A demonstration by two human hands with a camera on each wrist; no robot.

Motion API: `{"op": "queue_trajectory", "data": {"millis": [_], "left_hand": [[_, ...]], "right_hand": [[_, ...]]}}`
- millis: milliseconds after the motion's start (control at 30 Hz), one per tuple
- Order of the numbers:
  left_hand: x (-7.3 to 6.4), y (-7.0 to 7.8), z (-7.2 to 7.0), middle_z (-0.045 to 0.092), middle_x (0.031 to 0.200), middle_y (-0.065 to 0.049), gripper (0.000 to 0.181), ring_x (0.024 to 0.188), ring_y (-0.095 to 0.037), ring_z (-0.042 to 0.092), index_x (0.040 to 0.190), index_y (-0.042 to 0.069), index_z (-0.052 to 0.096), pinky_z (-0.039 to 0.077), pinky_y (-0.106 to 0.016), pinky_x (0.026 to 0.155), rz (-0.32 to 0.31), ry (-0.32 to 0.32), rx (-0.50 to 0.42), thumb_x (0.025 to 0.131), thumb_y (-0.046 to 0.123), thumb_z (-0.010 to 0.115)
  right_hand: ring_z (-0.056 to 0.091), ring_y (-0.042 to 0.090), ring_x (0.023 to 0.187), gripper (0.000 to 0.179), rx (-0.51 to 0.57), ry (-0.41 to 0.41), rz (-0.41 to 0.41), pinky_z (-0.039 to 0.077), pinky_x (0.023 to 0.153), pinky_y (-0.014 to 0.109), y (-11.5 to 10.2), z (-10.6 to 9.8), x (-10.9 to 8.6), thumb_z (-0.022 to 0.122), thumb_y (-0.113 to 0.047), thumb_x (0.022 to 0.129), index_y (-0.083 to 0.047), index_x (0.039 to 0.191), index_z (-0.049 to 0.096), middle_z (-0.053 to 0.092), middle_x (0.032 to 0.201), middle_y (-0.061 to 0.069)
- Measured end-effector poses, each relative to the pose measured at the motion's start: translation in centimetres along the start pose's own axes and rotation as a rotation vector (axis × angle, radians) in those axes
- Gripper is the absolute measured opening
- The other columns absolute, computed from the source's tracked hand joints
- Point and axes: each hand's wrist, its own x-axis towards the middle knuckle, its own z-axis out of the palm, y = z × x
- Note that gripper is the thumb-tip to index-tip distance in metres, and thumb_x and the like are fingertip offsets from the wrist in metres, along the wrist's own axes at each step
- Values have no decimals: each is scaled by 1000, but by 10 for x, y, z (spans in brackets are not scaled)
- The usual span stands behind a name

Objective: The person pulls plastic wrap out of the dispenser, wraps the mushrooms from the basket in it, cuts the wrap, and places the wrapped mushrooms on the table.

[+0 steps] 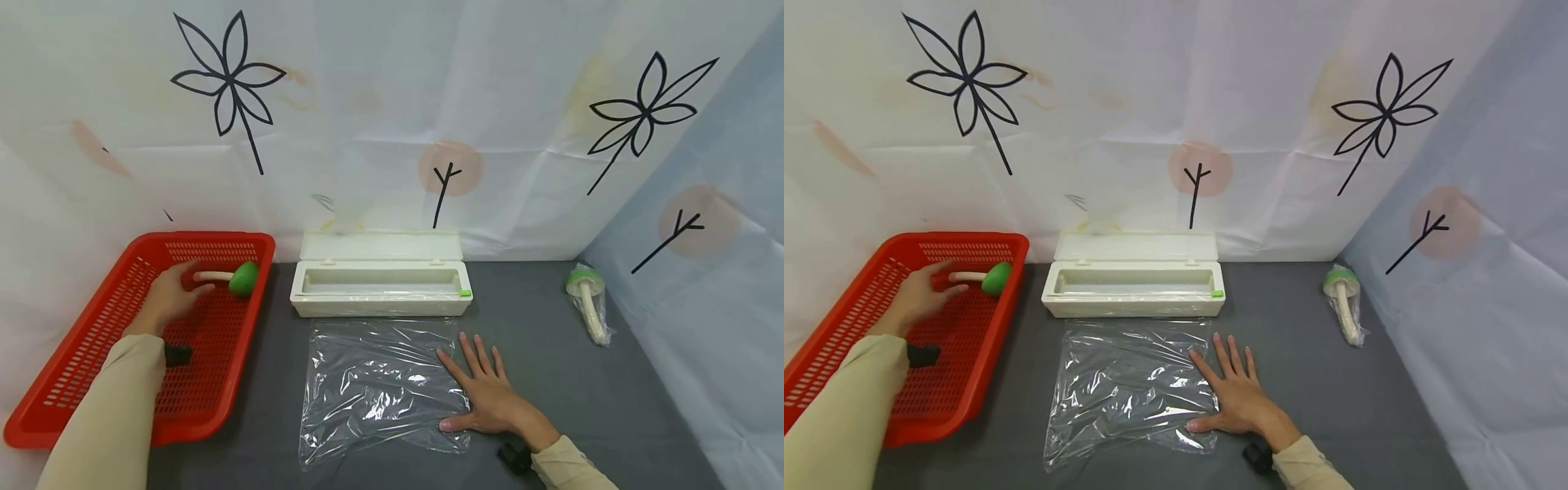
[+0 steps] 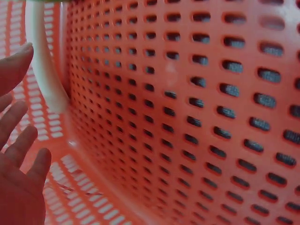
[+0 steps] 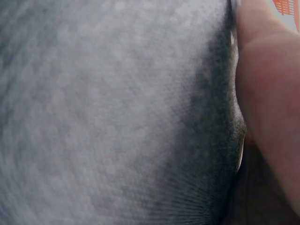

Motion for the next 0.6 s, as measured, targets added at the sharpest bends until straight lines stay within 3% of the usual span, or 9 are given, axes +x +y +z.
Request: {"op": "queue_trajectory", "data": {"millis": [267, 433, 600], "left_hand": [[-2, -18, 2, 13, 157, -42, 84, 139, -64, 17, 159, -6, 7, 24, -77, 103, -114, 10, -120, 105, 40, 54], [-2, -26, 6, 11, 156, -43, 82, 140, -64, 13, 157, -10, 6, 19, -76, 106, -100, -7, -138, 107, 37, 50], [0, -28, 10, 19, 154, -43, 79, 139, -62, 19, 155, -13, 13, 23, -74, 107, -78, -20, -152, 107, 37, 51]], "right_hand": [[-13, 50, 150, 120, 6, -3, -1, -9, 112, 71, 1, 1, 1, 70, -78, 74, -19, 164, 17, -8, 166, 27], [-12, 50, 150, 121, 2, -4, 0, -9, 112, 70, 1, 3, 2, 69, -79, 74, -19, 164, 16, -8, 166, 27], [-10, 50, 150, 121, -4, 15, 0, -8, 112, 71, 2, 3, 1, 71, -78, 73, -19, 164, 18, -7, 166, 27]]}}
